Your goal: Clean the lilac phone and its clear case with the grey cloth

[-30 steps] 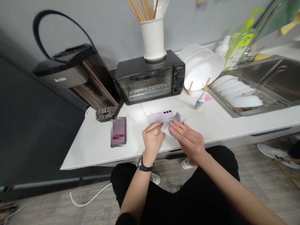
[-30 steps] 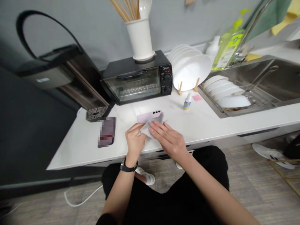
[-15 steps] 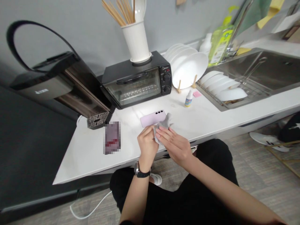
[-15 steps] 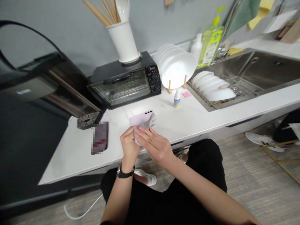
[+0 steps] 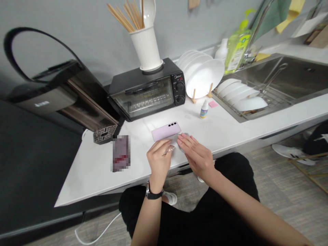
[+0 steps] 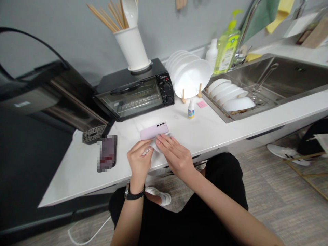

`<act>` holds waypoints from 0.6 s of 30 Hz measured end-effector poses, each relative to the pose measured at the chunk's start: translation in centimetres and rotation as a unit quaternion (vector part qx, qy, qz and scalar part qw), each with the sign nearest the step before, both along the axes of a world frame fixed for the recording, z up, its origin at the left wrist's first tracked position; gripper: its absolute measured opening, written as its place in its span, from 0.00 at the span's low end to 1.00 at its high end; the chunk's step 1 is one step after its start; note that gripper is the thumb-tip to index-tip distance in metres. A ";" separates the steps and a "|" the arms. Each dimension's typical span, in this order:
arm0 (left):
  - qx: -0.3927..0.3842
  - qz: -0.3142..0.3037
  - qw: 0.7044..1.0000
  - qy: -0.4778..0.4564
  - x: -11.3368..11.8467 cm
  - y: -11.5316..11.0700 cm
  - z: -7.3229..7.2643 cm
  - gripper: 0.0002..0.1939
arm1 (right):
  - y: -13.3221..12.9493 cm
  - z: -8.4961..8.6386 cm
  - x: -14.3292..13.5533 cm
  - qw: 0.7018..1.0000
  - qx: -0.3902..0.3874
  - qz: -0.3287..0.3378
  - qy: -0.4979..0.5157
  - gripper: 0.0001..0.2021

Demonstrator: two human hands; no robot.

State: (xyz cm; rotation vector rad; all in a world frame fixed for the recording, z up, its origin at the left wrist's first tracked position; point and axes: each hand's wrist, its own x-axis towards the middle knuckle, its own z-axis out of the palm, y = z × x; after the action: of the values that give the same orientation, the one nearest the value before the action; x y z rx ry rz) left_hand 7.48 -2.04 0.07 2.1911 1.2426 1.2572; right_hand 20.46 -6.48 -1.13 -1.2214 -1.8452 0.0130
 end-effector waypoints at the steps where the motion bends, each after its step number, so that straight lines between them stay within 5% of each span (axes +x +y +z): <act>1: -0.003 0.004 1.000 0.004 0.0 0.0 -0.1 0.08 | -0.1 0.1 -0.4 1.000 -0.002 0.000 0.002 0.23; 12: -0.023 -0.009 1.000 0.019 -0.8 -0.3 0.1 0.10 | -0.6 0.1 -1.9 0.996 -0.010 0.078 -0.040 0.22; 18: -0.017 -0.006 1.000 -0.002 -1.3 -0.5 0.2 0.10 | 0.3 -0.7 -0.2 0.999 -0.008 0.039 -0.032 0.22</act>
State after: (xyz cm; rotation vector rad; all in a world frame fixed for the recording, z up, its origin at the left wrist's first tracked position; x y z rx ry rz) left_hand 6.20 -2.53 0.25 2.1676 1.2391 1.2253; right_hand 20.27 -6.21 -1.88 -1.1726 -1.9507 0.0313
